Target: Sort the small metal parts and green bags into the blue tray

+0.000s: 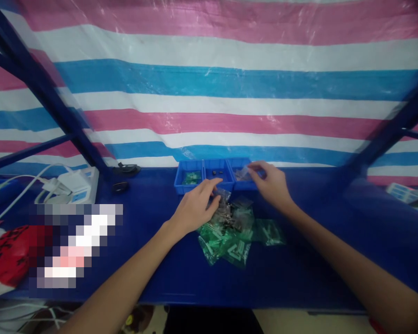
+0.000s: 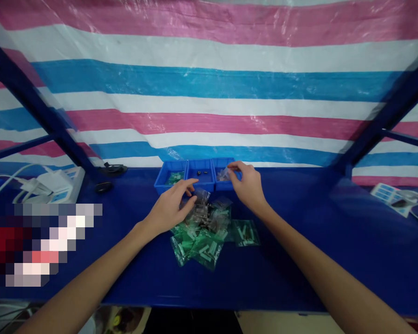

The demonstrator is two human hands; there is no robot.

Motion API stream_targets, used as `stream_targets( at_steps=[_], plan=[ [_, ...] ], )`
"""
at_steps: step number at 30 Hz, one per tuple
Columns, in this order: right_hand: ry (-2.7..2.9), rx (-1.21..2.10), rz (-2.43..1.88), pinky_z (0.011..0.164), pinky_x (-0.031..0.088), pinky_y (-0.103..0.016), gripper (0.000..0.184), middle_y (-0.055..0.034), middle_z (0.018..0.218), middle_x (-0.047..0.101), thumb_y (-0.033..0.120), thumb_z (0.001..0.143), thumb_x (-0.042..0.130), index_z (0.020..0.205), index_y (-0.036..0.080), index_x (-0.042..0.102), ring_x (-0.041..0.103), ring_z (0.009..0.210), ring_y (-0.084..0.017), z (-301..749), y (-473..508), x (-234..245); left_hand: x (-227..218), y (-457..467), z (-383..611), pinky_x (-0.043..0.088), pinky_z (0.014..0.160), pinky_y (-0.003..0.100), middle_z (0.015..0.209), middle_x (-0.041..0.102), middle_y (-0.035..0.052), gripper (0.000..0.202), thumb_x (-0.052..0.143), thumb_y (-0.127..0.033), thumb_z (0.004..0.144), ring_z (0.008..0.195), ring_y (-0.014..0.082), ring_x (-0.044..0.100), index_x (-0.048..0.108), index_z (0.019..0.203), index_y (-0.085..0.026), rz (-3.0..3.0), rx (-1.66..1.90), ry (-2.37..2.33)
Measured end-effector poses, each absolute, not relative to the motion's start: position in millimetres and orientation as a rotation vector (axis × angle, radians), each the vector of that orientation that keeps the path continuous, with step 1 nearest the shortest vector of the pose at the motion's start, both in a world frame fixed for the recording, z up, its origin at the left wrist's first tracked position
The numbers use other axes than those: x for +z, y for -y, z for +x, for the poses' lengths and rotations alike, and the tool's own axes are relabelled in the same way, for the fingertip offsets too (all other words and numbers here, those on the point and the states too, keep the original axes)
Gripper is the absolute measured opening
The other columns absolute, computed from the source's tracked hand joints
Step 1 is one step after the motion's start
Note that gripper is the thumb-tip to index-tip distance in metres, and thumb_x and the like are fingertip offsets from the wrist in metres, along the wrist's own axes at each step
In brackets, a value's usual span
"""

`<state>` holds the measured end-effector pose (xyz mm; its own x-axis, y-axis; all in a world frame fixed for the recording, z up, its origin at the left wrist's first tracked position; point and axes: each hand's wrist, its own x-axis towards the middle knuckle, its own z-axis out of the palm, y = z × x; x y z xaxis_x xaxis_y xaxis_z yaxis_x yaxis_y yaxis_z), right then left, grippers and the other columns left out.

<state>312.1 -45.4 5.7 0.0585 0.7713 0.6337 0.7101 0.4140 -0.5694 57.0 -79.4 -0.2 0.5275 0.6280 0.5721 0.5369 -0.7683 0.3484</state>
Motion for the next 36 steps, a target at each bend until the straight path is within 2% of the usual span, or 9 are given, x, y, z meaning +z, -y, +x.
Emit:
stream_targets(
  at_steps=[3,6,11,15,19,23,28,32,36],
  plan=[
    [1.765,-0.157,-1.411,0.089,0.045,-0.050,0.021,-0.0133,0.099,0.070,0.027,0.090,0.056,0.102,0.020,0.071,0.060,0.098,-0.033,320.3,36.7,-2.5,0.8,79.4,56.2,0.056,0.072,0.032,0.109,0.061,0.0076,0.036,0.047,-0.023,0.100,0.092,0.0197,0.064,0.046,0.136,-0.022,2.663,1.041,-1.063],
    [1.773,-0.280,-1.390,0.088,0.045,-0.049,0.022,-0.0144,0.099,0.067,0.026,0.093,0.052,0.101,0.018,0.071,0.057,0.099,-0.033,315.2,42.1,-0.5,1.3,77.8,54.7,0.056,0.072,0.032,0.112,0.061,0.0082,0.029,0.045,-0.023,0.101,0.092,0.0198,0.065,0.051,0.129,-0.021,2.675,1.046,-1.120],
    [2.029,-0.099,-1.157,0.083,0.049,-0.040,0.021,-0.0099,0.094,0.068,0.023,0.097,0.046,0.102,0.020,0.066,0.062,0.093,-0.027,286.0,68.3,2.2,0.5,72.8,50.2,0.057,0.075,0.034,0.103,0.065,0.0064,0.020,0.047,-0.021,0.100,0.093,0.0210,0.066,0.058,0.117,-0.020,2.719,1.036,-1.225],
    [2.185,-0.015,-1.253,0.081,0.049,-0.039,0.021,-0.0114,0.101,0.067,0.024,0.098,0.047,0.110,0.020,0.062,0.063,0.096,-0.028,267.3,83.1,-7.8,-1.2,70.4,47.9,0.056,0.073,0.033,0.097,0.067,0.0054,0.017,0.046,-0.019,0.100,0.089,0.0214,0.066,0.060,0.110,-0.020,2.784,0.898,-1.248],
    [2.200,0.057,-1.271,0.077,0.049,-0.037,0.019,-0.0125,0.107,0.065,0.021,0.097,0.048,0.112,0.019,0.060,0.064,0.094,-0.026,264.8,82.4,-15.3,-2.3,71.3,48.8,0.055,0.074,0.034,0.102,0.068,0.0063,0.022,0.042,-0.021,0.102,0.093,0.0227,0.067,0.058,0.117,-0.020,2.779,0.799,-1.221],
    [2.163,0.154,-1.224,0.076,0.049,-0.034,0.013,-0.0092,0.100,0.067,0.018,0.094,0.054,0.106,0.020,0.058,0.064,0.087,-0.023,268.8,76.1,-18.8,-1.3,73.1,50.0,0.055,0.073,0.034,0.107,0.069,0.0066,0.027,0.040,-0.022,0.104,0.093,0.0232,0.068,0.054,0.127,-0.022,2.746,0.712,-1.239],
    [2.097,0.153,-1.200,0.075,0.048,-0.034,0.008,-0.0059,0.091,0.066,0.018,0.090,0.063,0.095,0.021,0.057,0.063,0.084,-0.023,269.4,74.4,-19.5,-2.5,71.9,50.5,0.056,0.076,0.037,0.108,0.070,0.0076,0.028,0.038,-0.024,0.105,0.095,0.0246,0.069,0.054,0.127,-0.021,2.718,0.700,-1.242],
    [2.093,0.091,-1.150,0.077,0.047,-0.035,0.009,-0.0054,0.089,0.065,0.013,0.088,0.061,0.087,0.021,0.057,0.062,0.086,-0.023,267.8,76.1,-16.5,-5.5,70.9,51.2,0.057,0.084,0.041,0.113,0.070,0.0094,0.030,0.039,-0.025,0.105,0.102,0.0256,0.069,0.055,0.129,-0.019,2.704,0.729,-1.238],
    [2.052,0.161,-1.114,0.071,0.046,-0.031,0.012,-0.0034,0.084,0.065,0.009,0.086,0.059,0.084,0.021,0.058,0.062,0.078,-0.020,266.0,77.7,-14.5,-5.7,71.1,50.6,0.058,0.087,0.042,0.116,0.070,0.0092,0.030,0.041,-0.025,0.104,0.105,0.0258,0.069,0.055,0.130,-0.019,2.688,0.732,-1.226]
  ],
)
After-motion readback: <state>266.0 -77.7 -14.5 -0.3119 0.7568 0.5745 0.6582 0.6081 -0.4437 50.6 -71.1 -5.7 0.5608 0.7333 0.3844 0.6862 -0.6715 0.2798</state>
